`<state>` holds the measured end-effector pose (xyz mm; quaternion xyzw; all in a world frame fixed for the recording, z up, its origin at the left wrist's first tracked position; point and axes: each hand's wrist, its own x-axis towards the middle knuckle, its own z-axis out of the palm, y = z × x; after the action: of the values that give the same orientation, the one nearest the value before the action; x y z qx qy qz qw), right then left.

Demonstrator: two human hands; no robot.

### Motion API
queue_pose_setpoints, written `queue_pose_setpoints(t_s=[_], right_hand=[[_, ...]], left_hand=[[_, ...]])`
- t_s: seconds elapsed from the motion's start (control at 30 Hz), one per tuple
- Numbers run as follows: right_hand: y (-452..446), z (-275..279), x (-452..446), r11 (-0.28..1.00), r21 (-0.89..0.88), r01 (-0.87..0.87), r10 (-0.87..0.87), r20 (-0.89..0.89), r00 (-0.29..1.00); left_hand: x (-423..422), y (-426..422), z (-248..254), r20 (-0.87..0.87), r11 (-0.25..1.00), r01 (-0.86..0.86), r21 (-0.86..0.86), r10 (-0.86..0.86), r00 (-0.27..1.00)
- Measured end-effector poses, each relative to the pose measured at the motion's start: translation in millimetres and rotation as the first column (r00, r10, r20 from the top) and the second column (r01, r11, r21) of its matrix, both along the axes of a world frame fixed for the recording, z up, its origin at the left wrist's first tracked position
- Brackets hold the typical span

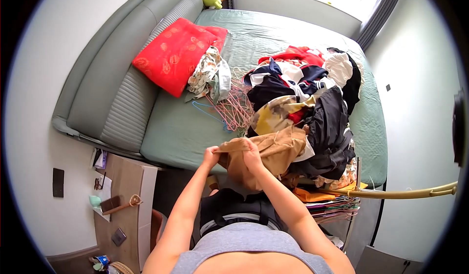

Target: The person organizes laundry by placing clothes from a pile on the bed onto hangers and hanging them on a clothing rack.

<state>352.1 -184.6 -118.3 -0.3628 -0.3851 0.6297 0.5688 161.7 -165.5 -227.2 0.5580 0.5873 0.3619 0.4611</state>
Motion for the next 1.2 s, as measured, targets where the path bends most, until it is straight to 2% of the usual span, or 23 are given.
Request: queue_pose_setpoints(t_s=[0.07, 0.17, 0.23, 0.3, 0.4, 0.47, 0.53, 0.6, 0.63, 0.67, 0.77, 0.8, 0.83, 0.87, 0.9, 0.93, 0.97, 1.0, 1.03, 1.07, 1.1, 1.13, 1.2], right_hand=[[18.9, 19.1, -6.5, 0.996, 0.007, 0.094, -0.094, 0.022, 0.995], [54.6, 13.8, -21.7, 0.982, 0.167, 0.086, -0.135, 0.302, 0.944], [83.5, 18.5, -45.0, 0.920, 0.350, 0.177, -0.325, 0.430, 0.842], [108.6, 36.4, -58.1, 0.824, 0.512, 0.241, -0.517, 0.509, 0.688], [121.3, 72.7, -70.5, 0.720, 0.629, 0.292, -0.680, 0.559, 0.474], [125.8, 69.9, -70.9, 0.645, 0.706, 0.293, -0.758, 0.540, 0.367], [127.2, 56.2, -69.3, 0.638, 0.710, 0.297, -0.770, 0.600, 0.218], [128.1, 23.7, -61.7, 0.672, 0.661, 0.335, -0.713, 0.699, 0.049], [123.9, 3.8, -55.4, 0.771, 0.524, 0.362, -0.590, 0.802, 0.094], [120.8, -23.0, -51.3, 0.801, 0.469, 0.371, -0.539, 0.836, 0.106], [105.3, -73.0, -50.8, 0.861, 0.181, 0.475, -0.376, 0.856, 0.356], [100.3, -82.4, -54.7, 0.819, 0.052, 0.572, -0.304, 0.884, 0.355], [97.8, -90.1, -52.8, 0.836, -0.039, 0.548, -0.254, 0.857, 0.449], [96.1, -97.5, -49.8, 0.848, -0.128, 0.514, -0.202, 0.819, 0.538], [96.7, -98.0, -51.0, 0.902, -0.158, 0.402, -0.099, 0.830, 0.549], [101.4, -99.2, -50.7, 0.940, -0.189, 0.283, 0.003, 0.836, 0.549], [100.2, -95.9, -40.6, 0.912, -0.409, 0.038, 0.306, 0.739, 0.600], [106.9, -111.5, -35.6, 0.822, -0.567, -0.046, 0.504, 0.689, 0.520], [115.9, -120.8, -31.4, 0.823, -0.565, -0.057, 0.446, 0.580, 0.682], [126.4, -130.5, -28.5, 0.825, -0.561, -0.069, 0.372, 0.446, 0.814], [140.9, -143.2, -26.9, 0.865, -0.501, 0.031, 0.197, 0.395, 0.897], [157.9, -155.9, -20.9, 0.887, -0.449, 0.111, 0.137, 0.485, 0.863], [195.2, -185.4, -5.9, 0.833, -0.485, 0.267, 0.084, 0.588, 0.805]], left_hand=[[-22.5, 24.1, 49.2, 0.109, 0.946, -0.139, 0.294, 0.111, 0.988], [-75.0, 76.2, 135.5, -0.025, 0.890, -0.170, 0.422, 0.199, 0.980], [-97.9, 96.1, 209.2, -0.103, 0.849, -0.159, 0.503, 0.242, 0.965], [-116.2, 112.7, 239.8, -0.116, 0.862, -0.172, 0.477, 0.256, 0.960], [-143.9, 135.5, 215.9, -0.010, 0.804, -0.211, 0.556, 0.260, 0.965], [-157.0, 140.2, 194.8, -0.063, 0.714, -0.190, 0.674, 0.312, 0.948], [-167.3, 144.2, 177.4, -0.129, 0.709, -0.150, 0.689, 0.324, 0.937], [-178.3, 150.6, 150.3, -0.396, 0.717, 0.010, 0.697, 0.374, 0.839], [-182.2, 155.3, 133.8, -0.513, 0.720, 0.087, 0.688, 0.397, 0.761], [-185.6, 156.6, 111.5, -0.568, 0.812, 0.109, 0.574, 0.299, 0.767], [-177.7, 156.3, 47.7, -0.560, 0.969, 0.057, 0.239, 0.089, 0.824], [-169.0, 156.1, 39.6, -0.557, 0.989, 0.030, 0.143, 0.056, 0.828], [-161.3, 156.3, 32.4, -0.541, 1.000, 0.009, -0.011, -0.013, 0.841], [-152.7, 156.1, 25.1, -0.514, 0.986, -0.010, -0.165, -0.077, 0.855], [-143.8, 161.2, 24.7, -0.378, 0.998, 0.046, -0.041, -0.058, 0.924], [-135.9, 163.2, 24.5, -0.252, 0.981, -0.041, -0.190, -0.009, 0.968], [-126.8, 162.7, 25.5, -0.133, 0.933, -0.105, -0.344, 0.062, 0.989], [-113.6, 167.1, 47.3, -0.027, 0.856, -0.146, -0.495, 0.153, 0.988], [-111.2, 174.4, 42.9, 0.106, 0.794, -0.088, -0.601, 0.189, 0.976], [-105.2, 179.3, 38.4, 0.174, 0.797, -0.061, -0.600, 0.205, 0.963], [-99.5, 181.5, 33.5, 0.241, 0.800, -0.037, -0.598, 0.224, 0.944], [-93.5, 184.1, 29.7, 0.305, 0.805, -0.017, -0.593, 0.244, 0.921], [-84.7, 186.0, 16.8, 0.260, 0.866, -0.071, -0.494, 0.226, 0.939]])
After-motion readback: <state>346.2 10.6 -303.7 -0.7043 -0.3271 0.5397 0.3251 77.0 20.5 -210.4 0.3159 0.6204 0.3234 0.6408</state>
